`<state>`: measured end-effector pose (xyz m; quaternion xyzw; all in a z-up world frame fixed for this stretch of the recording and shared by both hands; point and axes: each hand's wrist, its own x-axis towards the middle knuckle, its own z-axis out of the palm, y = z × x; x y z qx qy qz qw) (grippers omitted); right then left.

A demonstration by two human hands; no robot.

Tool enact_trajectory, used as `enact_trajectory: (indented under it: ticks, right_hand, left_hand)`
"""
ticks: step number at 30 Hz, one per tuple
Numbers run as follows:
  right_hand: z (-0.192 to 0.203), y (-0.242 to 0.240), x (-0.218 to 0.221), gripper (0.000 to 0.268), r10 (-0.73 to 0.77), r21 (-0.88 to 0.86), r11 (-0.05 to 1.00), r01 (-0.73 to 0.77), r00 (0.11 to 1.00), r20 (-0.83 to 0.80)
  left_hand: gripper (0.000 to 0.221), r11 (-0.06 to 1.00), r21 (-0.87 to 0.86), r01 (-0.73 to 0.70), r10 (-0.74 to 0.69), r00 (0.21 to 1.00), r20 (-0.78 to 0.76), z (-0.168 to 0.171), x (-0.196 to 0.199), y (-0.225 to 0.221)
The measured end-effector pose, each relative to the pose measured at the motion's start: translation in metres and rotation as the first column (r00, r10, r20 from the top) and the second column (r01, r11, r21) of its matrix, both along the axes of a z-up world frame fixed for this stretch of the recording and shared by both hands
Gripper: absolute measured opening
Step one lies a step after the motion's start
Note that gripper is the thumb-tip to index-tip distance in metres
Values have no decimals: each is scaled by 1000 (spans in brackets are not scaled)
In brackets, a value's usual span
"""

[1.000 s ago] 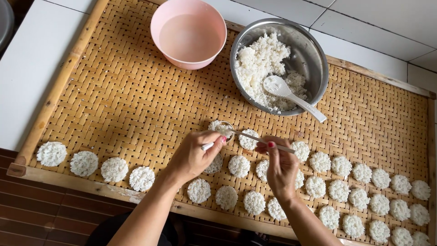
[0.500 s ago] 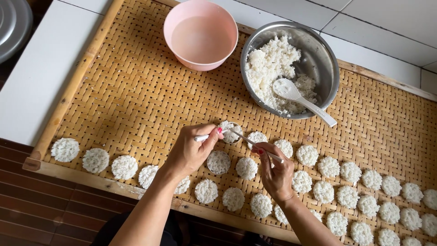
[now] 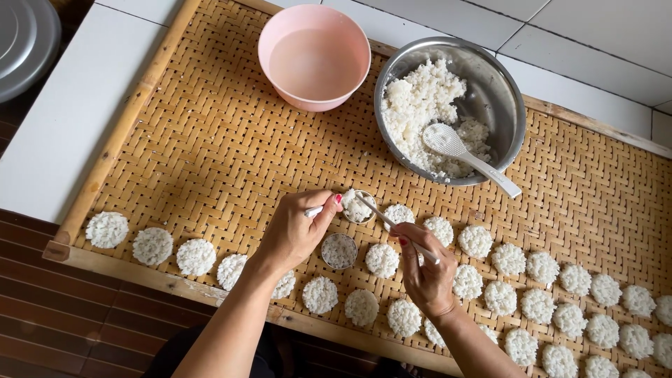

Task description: Molding cooked rice into small circular cakes using a mold and placing them on a woven mat

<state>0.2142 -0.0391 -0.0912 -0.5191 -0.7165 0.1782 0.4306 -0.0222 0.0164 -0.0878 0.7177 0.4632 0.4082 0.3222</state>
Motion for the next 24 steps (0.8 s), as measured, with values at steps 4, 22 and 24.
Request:
enact_trajectory:
  ticks: [4,22,24]
  right_hand:
    - [-4,0,-2,15,31,-21,999,-31,999,-9]
    - [-23,1,6,10,91,0,996,-91,995,47]
    - [-22,0,8,12,76,-27,997,-74,995,67]
  left_hand:
    - [19,999,-10,50,-50,998,27,2,4,0]
    - [23,1000,-24,10,-11,999,-48,1,-4,1]
    - [20,999,-29,27,-27,1000,-13,1,-2,1]
